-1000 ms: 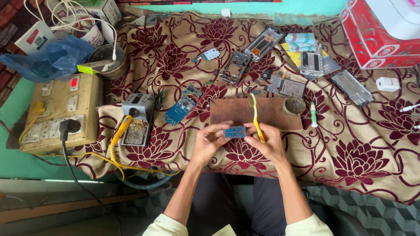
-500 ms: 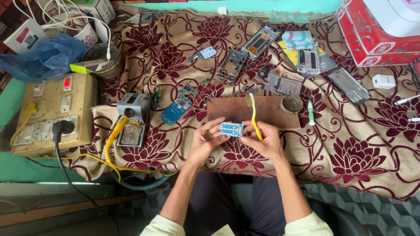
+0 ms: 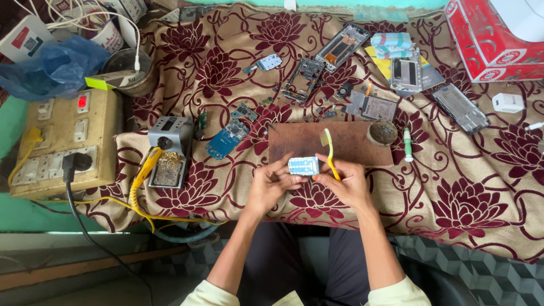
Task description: The person uses a toothbrush to scrub a small blue circuit board on a wooden board. The person repeatedly brushes the surface and edges of the board, occasionally lifting and turning it to access different areas.
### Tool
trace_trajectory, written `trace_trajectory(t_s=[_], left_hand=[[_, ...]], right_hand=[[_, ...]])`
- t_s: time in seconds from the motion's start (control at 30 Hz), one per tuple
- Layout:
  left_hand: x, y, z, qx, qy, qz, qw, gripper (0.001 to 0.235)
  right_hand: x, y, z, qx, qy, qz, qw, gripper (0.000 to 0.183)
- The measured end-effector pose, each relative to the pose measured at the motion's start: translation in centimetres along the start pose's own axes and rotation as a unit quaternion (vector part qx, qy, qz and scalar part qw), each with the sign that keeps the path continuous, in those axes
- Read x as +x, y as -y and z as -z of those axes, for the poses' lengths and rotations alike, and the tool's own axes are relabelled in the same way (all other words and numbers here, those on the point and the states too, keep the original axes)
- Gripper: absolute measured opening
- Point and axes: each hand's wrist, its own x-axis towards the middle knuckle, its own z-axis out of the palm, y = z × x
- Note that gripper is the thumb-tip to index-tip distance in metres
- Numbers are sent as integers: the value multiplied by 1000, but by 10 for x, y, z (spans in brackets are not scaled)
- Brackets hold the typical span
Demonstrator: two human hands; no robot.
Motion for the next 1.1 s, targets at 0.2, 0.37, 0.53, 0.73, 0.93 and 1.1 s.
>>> trace_trajectory(t_s=[0.2, 0.37, 0.53, 0.73, 0.93, 1.1], left_hand=[[-3, -2, -10, 33, -58, -15, 998, 74], [-5, -7, -15, 6, -90, -37, 995, 62], [-18, -24, -24, 333, -233, -79, 910, 60], [-21, -51, -29, 561, -291, -168, 757, 72], [-14, -48, -25, 626, -166, -263, 715, 48], [-15, -34, -21, 585, -165, -258, 751, 31]], right_hand=[[2, 2, 0, -31, -6, 5, 999, 46], [4, 10, -4, -15, -3, 28, 999, 47], [4, 23, -8, -1, -42, -6, 999, 49], [7, 29, -8, 74, -47, -33, 996, 51], [7, 36, -13, -88, -31, 57, 994, 55], [1, 38, -13, -111, -42, -86, 989, 50]])
